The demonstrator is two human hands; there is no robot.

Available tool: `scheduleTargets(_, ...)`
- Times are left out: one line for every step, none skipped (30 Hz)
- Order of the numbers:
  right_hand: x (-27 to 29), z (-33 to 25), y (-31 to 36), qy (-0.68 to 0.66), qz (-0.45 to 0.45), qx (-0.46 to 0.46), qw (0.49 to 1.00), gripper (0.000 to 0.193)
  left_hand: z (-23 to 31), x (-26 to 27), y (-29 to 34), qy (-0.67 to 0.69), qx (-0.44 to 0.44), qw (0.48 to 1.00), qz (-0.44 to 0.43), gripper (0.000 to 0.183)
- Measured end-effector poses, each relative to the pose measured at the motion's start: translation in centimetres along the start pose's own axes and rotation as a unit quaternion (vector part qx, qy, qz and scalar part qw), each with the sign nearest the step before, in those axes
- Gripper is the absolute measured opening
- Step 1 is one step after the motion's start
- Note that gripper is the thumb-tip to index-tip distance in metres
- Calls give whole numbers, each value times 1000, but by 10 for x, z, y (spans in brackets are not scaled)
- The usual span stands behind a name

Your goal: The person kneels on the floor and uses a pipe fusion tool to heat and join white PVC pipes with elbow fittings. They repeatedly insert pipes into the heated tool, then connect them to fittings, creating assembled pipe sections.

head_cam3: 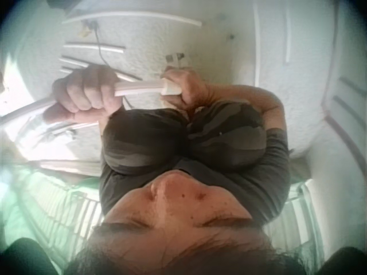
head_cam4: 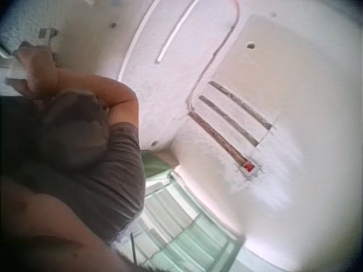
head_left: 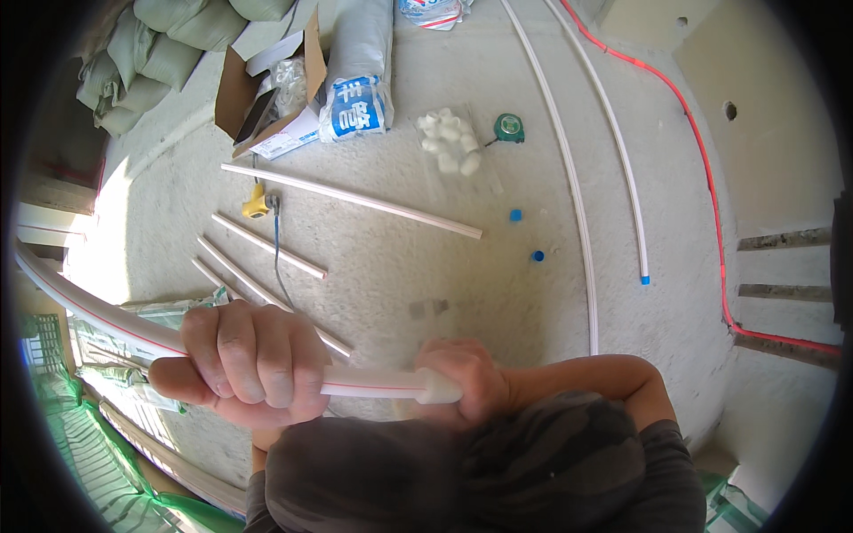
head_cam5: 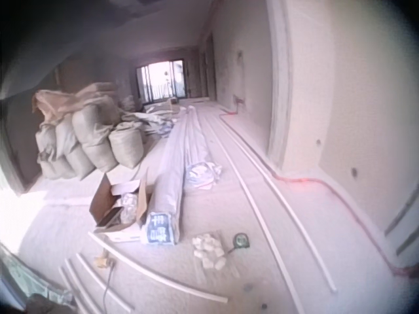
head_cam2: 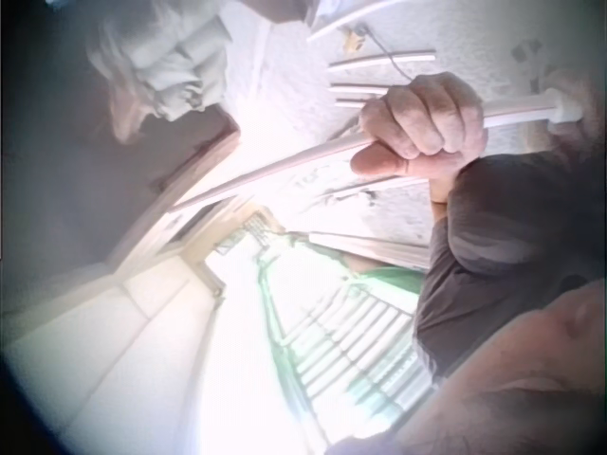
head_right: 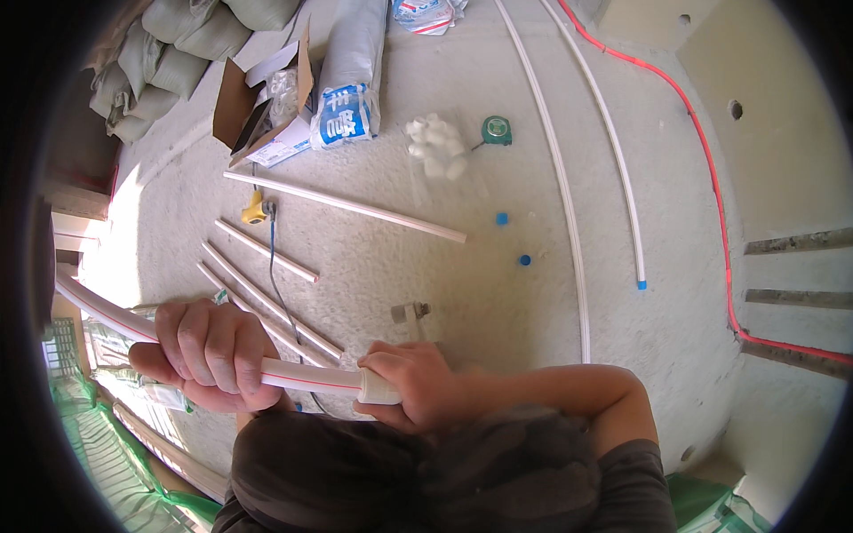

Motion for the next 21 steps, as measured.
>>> scheduleTargets(0, -1, -1, 13, -6, 1, 1000, 41, 1, 1, 1, 5, -4, 1000, 6, 52)
scheduleTargets(1, -3, -2, 26, -8, 6, 1000, 42, 1, 3, 2, 11, -7, 1000, 11, 52)
scheduleTargets(0, -4, -2, 38, -15, 5, 999, 43, 2, 4, 3, 17, -11, 1000, 17, 52)
scheduleTargets(1, -6, -3, 51, -20, 10, 998, 44, 2, 5, 3, 18, -9, 1000, 20, 52)
scheduleTargets(1, -7, -3, 63, -25, 14, 998, 45, 2, 6, 4, 20, -8, 1000, 23, 52)
scheduleTargets(2, -9, -4, 69, -25, 22, 997, 46, 2, 7, 4, 21, -6, 999, 25, 52)
scheduleTargets(2, -10, -5, 73, -25, 30, 997, 46, 2, 7, 4, 24, -6, 999, 26, 52)
scheduleTargets(1, -12, -6, 75, -21, 38, 996, 47, 2, 8, 4, 27, -6, 999, 28, 52)
scheduleTargets(2, -13, -7, 78, -17, 47, 996, 47, 2, 8, 4, 30, -9, 999, 25, 52)
scheduleTargets(2, -14, -8, 78, -9, 56, 995, 48, 2, 8, 4, 30, -5, 999, 25, 52)
scheduleTargets(4, -15, -8, 78, 9, 71, 994, 49, 2, 8, 4, 30, -2, 999, 22, 52)
scheduleTargets(3, -14, -7, 76, 0, 68, 995, 49, 2, 8, 5, 30, 0, 999, 19, 52)
scheduleTargets(3, -13, -6, 74, 1, 72, 995, 49, 2, 7, 5, 28, 4, 999, 16, 52)
scheduleTargets(3, -13, -5, 71, 1, 78, 994, 49, 1, 7, 5, 25, 7, 1000, 13, 52)
scheduleTargets(2, -10, -2, 61, -10, 59, 996, 48, 1, 7, 5, 22, 10, 1000, 10, 51)
scheduleTargets(0, -6, 0, 50, -24, 42, 998, 47, -1, 9, 4, 12, 17, 1000, 14, 50)
scheduleTargets(-4, 0, 3, 36, -41, 16, 998, 46, -2, 10, 1, 1, 23, 1000, 17, 49)
scheduleTargets(1, 1, 4, 46, 16, 17, 999, 46, -4, 12, -2, -10, 27, 999, 20, 49)
scheduleTargets(1, 4, 5, 51, 70, 8, 996, 46, -7, 16, -7, -28, 25, 999, 23, 47)
scheduleTargets(2, 4, 6, 51, 123, 16, 991, 46, -12, 25, -11, -17, 33, 997, 67, 47)
scheduleTargets(0, 11, 8, 44, 193, -18, 980, 41, -19, 35, -18, -23, 63, 993, 98, 46)
Point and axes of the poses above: each hand's wrist, its own y-axis away from the middle knuckle, its own x-axis out of the back of the hand, z = x × y, the point moved 7 cm from there along -y, towards the middle knuckle, and after that the axes turned 8 degrees about x, right-handed, at the moved point
